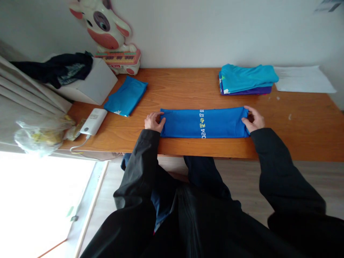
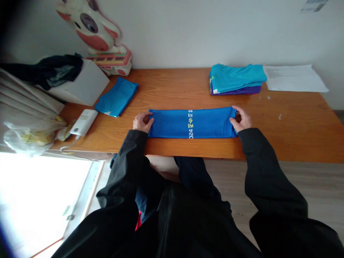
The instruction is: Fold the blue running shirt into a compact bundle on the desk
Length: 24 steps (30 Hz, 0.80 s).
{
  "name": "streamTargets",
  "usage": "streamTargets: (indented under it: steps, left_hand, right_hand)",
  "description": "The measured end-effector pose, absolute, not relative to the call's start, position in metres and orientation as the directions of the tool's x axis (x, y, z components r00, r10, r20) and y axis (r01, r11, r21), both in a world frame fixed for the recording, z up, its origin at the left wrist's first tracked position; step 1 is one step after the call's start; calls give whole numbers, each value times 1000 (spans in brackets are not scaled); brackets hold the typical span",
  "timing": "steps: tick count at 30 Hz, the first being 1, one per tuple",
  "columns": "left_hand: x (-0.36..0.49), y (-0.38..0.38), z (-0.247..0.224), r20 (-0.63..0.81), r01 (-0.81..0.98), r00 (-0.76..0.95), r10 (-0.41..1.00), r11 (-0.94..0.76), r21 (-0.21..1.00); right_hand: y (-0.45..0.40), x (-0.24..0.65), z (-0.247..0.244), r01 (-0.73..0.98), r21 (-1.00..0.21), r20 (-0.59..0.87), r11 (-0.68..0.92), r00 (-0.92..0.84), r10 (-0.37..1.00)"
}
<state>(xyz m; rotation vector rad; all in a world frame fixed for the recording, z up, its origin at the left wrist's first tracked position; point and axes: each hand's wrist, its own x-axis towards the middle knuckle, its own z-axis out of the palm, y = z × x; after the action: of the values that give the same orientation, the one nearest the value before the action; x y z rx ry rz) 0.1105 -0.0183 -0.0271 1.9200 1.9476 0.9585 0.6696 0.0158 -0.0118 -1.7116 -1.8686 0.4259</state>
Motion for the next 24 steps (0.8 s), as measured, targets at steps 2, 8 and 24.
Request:
streamTargets:
  steps: [2, 8, 24]
  left_hand:
    - [113, -18, -29, 266, 801, -116, 957, -69, 595]
    - [113, -18, -39, 275, 790, -90, 957, -100, 605]
    - [133, -40, -34, 148, 902, 1, 989, -65, 426]
  right_hand:
    - [22, 671, -20, 809, -579, 179, 102, 5, 984]
    - [36, 676, -37, 879, -439, 233, 185, -87, 969]
    - [0, 629, 10, 881, -306, 291, 362, -276, 916]
